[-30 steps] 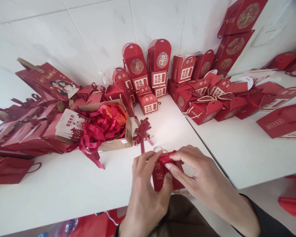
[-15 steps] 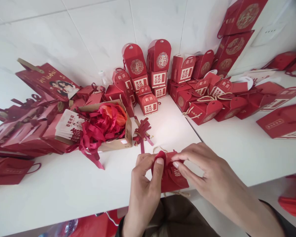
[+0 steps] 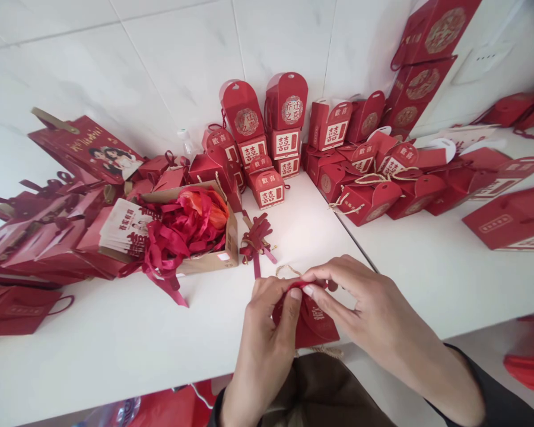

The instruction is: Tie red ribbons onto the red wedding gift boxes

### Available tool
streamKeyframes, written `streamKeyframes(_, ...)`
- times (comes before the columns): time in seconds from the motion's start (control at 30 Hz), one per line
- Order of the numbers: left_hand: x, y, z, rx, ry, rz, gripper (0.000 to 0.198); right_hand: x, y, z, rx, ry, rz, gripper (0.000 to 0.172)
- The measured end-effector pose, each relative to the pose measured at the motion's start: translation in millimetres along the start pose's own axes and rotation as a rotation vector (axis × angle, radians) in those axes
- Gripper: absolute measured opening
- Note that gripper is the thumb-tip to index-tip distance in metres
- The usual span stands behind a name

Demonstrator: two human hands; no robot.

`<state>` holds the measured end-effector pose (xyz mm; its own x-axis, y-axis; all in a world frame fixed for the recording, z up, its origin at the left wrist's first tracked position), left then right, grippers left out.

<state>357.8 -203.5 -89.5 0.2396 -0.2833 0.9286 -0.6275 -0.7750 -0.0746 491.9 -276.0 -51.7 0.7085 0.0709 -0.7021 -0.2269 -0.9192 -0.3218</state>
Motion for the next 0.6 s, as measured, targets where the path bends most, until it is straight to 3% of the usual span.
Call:
streamKeyframes(0.1, -5, -2, 2.5, 0.043, 0.091, -0.075, 0.032, 1, 1, -2, -0.012, -0.037, 0.065, 0.020)
streamKeyframes(0.2, -7, -5, 4.5, 0.053, 0.156, -0.114, 0.032, -5, 1, -1, -0.108, -0.063, 0.012, 0.021)
streamKeyframes(0.3, -2, -5, 5.8, 0.003, 0.133, -0.077, 0.027, -14, -1, -2, -0.178, -0.054, -0.092, 0.022)
streamKeyframes(0.47, 9, 1, 8.7, -0.132, -0.005, 0.027, 0.019, -20, -8, -2, -0.168, -0.017, -0.166, 0.019)
streamKeyframes(0.6, 9, -1, 7.3, -0.105, -0.034, 0.046, 0.020, -20, -9, 0, -0.160, -0.034, -0.174, 0.015)
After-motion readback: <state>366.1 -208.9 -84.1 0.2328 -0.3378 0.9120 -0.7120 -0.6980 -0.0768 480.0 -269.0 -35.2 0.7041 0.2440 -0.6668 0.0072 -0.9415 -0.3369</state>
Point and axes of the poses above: each hand's wrist, its own y-axis away from the middle knuckle, its own z-axis out of the palm, x = y × z, the point moved 6 cm from there along -y, towards the middle knuckle, and after that the axes turned 2 degrees about -x, right-handed, at the moved point
